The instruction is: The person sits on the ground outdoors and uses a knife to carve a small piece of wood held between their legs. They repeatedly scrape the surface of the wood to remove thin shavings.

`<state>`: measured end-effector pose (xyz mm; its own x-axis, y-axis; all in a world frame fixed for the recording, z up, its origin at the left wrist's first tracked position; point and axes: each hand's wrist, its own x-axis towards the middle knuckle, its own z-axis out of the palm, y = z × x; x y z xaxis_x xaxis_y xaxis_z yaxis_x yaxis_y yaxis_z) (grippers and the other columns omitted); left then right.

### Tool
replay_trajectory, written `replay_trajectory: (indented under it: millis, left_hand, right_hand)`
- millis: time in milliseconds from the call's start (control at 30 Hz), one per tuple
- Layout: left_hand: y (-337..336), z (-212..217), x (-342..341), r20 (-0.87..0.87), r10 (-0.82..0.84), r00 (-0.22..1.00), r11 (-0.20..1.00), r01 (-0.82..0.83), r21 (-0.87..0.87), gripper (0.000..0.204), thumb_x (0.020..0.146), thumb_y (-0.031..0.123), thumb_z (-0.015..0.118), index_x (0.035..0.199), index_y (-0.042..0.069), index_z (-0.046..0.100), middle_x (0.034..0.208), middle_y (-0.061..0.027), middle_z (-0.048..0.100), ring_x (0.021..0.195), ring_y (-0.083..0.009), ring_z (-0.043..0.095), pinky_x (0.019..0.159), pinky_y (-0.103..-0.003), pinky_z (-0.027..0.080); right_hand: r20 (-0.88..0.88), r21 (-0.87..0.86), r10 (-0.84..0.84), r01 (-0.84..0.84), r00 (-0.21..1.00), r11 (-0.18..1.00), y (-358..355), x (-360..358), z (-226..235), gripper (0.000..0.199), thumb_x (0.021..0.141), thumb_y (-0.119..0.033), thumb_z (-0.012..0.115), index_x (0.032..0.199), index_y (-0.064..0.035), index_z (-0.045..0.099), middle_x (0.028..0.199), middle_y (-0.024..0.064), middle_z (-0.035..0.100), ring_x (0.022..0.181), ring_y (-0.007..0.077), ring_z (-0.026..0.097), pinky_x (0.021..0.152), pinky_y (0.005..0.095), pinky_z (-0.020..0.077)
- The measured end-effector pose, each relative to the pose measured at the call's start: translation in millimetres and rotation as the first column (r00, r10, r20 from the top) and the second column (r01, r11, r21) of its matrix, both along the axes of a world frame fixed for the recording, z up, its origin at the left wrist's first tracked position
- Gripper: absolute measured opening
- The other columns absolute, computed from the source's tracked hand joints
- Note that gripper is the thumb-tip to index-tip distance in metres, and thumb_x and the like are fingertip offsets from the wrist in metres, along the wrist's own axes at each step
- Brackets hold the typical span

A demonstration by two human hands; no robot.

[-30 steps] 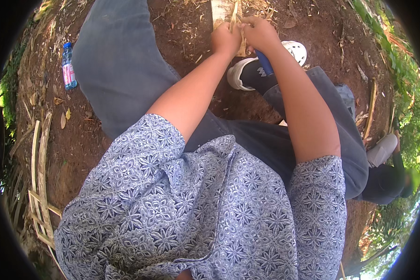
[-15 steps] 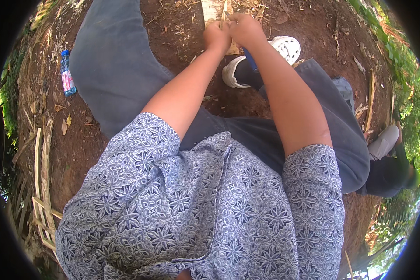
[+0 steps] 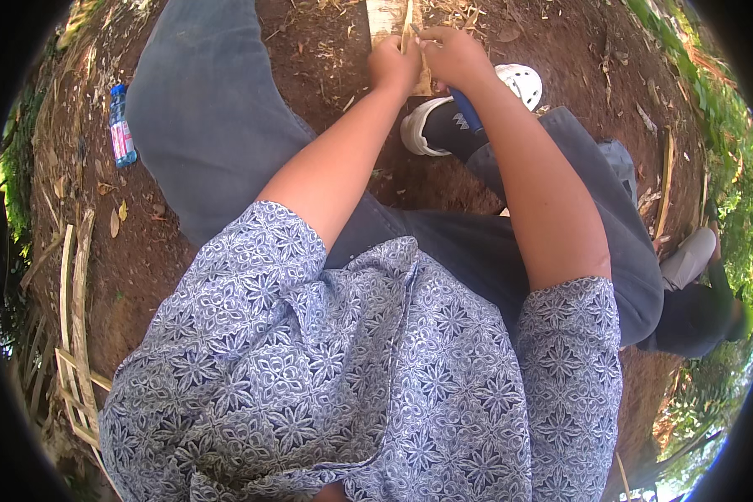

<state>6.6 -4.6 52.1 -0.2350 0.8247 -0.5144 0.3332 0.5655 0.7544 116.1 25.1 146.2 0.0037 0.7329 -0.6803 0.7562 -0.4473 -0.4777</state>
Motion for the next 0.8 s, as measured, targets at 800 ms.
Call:
replay_trajectory:
  millis: [800]
  left_hand:
    - [2,5,-4,-0.046,-0.002,0.999,0.999,0.0,-0.051,0.038,0.092,0.036,0.058,0.084,0.003,0.075,0.079,-0.0212,0.072,0.077,-0.0386,0.071,0.073,-0.047,0.054]
  right_hand:
    - [0.021,0.022,0.105,-0.106,0.994,0.994,21,-4,-4,0.036,0.096,-0.025,0.056,0.124,-0.0112,0.071,0.067,0.0089,0.07,0.051,0.0182,0.068,0.06,0.0347,0.0572]
